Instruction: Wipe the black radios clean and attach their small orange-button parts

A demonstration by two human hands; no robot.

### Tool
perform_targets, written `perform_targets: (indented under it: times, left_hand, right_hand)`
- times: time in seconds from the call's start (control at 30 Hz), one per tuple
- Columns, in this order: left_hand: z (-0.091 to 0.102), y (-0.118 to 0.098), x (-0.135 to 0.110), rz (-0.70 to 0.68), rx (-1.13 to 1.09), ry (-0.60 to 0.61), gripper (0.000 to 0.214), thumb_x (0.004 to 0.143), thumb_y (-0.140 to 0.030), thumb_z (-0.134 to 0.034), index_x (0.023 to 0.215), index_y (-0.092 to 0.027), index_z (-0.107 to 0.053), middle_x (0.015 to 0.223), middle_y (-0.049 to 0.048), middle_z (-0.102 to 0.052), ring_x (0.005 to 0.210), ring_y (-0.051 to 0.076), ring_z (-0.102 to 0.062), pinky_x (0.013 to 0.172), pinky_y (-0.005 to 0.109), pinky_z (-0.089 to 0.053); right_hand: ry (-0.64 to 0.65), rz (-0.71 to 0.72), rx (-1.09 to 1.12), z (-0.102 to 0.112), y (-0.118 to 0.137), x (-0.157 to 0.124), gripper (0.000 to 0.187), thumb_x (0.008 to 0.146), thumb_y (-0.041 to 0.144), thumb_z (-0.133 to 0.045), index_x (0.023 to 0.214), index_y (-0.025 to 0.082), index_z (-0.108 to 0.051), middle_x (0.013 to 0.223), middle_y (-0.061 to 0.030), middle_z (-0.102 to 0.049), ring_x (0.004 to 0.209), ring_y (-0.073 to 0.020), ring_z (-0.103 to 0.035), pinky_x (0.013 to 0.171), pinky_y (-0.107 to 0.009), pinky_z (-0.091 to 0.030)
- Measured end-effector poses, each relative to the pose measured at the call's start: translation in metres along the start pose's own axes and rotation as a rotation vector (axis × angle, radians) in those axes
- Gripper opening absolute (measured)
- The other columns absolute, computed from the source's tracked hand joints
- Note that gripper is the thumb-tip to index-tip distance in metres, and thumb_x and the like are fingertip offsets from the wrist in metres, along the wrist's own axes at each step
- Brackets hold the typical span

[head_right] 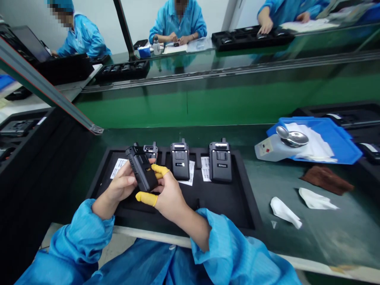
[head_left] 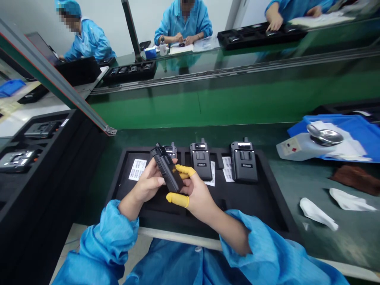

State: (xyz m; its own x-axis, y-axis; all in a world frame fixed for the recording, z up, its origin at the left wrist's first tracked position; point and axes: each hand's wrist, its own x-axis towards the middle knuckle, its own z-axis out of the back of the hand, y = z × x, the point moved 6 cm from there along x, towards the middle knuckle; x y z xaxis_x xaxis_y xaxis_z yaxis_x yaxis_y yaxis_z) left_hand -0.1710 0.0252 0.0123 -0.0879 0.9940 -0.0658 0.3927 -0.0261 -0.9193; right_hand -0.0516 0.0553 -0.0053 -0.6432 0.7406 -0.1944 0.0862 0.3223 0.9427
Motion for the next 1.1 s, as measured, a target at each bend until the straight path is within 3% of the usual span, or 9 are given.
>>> perform_targets:
  times: [0.13, 0.3, 0.4, 0.53, 0.67, 0.8, 0.9, 1.1]
  left_hand:
    - [0.0, 0.0, 0.0, 0.035, -0.06, 0.01, 0.058, 0.062, -0.033, -0.073, 0.116, -0.024, -0.054, 0.127, 0.0107, -0.058, 0.104, 0.03, -0.061, 0.07, 0.034, -0.052]
    - [0.0, 0.002, 0.001, 0.023, 0.007, -0.045, 0.058, 0.06, -0.036, -0.079, 0.111, -0.022, -0.056, 0.124, 0.0111, -0.06, 0.111, 0.031, -0.057, 0.091, 0.043, -0.047]
    - [0.004, -0.001, -0.001, 0.007, 0.05, -0.109, 0.056, 0.059, -0.032, -0.082, 0.108, -0.02, -0.058, 0.119, 0.01, -0.062, 0.112, 0.029, -0.057, 0.096, 0.042, -0.045]
    - [0.016, -0.014, -0.011, 0.063, 0.048, -0.22, 0.054, 0.062, -0.029, -0.08, 0.11, -0.019, -0.058, 0.111, 0.0097, -0.066, 0.103, 0.029, -0.063, 0.085, 0.039, -0.052]
    - [0.042, -0.042, -0.02, 0.046, 0.042, -0.422, 0.043, 0.061, -0.027, -0.074, 0.101, -0.017, -0.06, 0.108, 0.0088, -0.067, 0.099, 0.031, -0.065, 0.079, 0.044, -0.056]
    - [0.069, -0.06, -0.014, 0.071, 0.243, -0.597, 0.038, 0.064, -0.033, -0.07, 0.094, -0.016, -0.053, 0.081, 0.0066, -0.069, 0.077, 0.026, -0.069, 0.067, 0.044, -0.057]
    - [0.081, -0.059, 0.0, 0.065, 0.363, -0.617, 0.044, 0.061, -0.041, -0.073, 0.091, -0.017, -0.051, 0.073, 0.0039, -0.066, 0.066, 0.022, -0.067, 0.062, 0.038, -0.056]
    - [0.096, -0.043, 0.015, 0.018, 0.688, -0.645, 0.047, 0.06, -0.055, -0.067, 0.085, -0.018, -0.053, 0.073, 0.0015, -0.063, 0.069, 0.019, -0.063, 0.064, 0.032, -0.051]
  right_hand:
    - [0.001, -0.031, 0.044, 0.0, 0.0, 0.001, 0.075, 0.045, 0.032, -0.086, 0.108, 0.027, -0.045, 0.091, 0.0019, -0.055, 0.075, -0.0127, -0.06, 0.068, -0.03, -0.054]
    - [0.007, 0.011, 0.028, -0.001, -0.002, 0.003, 0.076, 0.045, 0.033, -0.087, 0.109, 0.027, -0.046, 0.093, 0.0014, -0.055, 0.075, -0.012, -0.059, 0.068, -0.029, -0.054]
    - [0.021, 0.057, -0.051, -0.002, -0.003, 0.002, 0.078, 0.048, 0.035, -0.086, 0.115, 0.027, -0.046, 0.104, -0.0021, -0.053, 0.077, -0.0115, -0.058, 0.068, -0.029, -0.055]
    - [0.099, 0.129, -0.201, -0.007, -0.004, -0.001, 0.075, 0.06, 0.031, -0.078, 0.127, 0.03, -0.044, 0.12, -0.0064, -0.048, 0.085, -0.0123, -0.057, 0.071, -0.031, -0.057]
    - [0.105, 0.238, -0.429, -0.006, -0.001, -0.005, 0.052, 0.07, 0.021, -0.067, 0.12, 0.026, -0.054, 0.122, -0.0077, -0.048, 0.093, -0.0139, -0.057, 0.076, -0.032, -0.057]
    - [0.192, 0.36, -0.56, -0.013, 0.003, -0.007, 0.026, 0.076, 0.018, -0.06, 0.102, 0.023, -0.065, 0.103, -0.0057, -0.06, 0.086, -0.0139, -0.06, 0.072, -0.03, -0.057]
    - [0.171, 0.451, -0.607, -0.013, 0.009, -0.009, 0.021, 0.079, 0.015, -0.056, 0.096, 0.023, -0.066, 0.097, -0.0058, -0.063, 0.085, -0.0142, -0.062, 0.068, -0.028, -0.056]
    - [0.132, 0.492, -0.685, -0.011, 0.012, -0.01, 0.02, 0.082, 0.016, -0.055, 0.096, 0.022, -0.067, 0.097, -0.0067, -0.064, 0.09, -0.016, -0.063, 0.075, -0.031, -0.056]
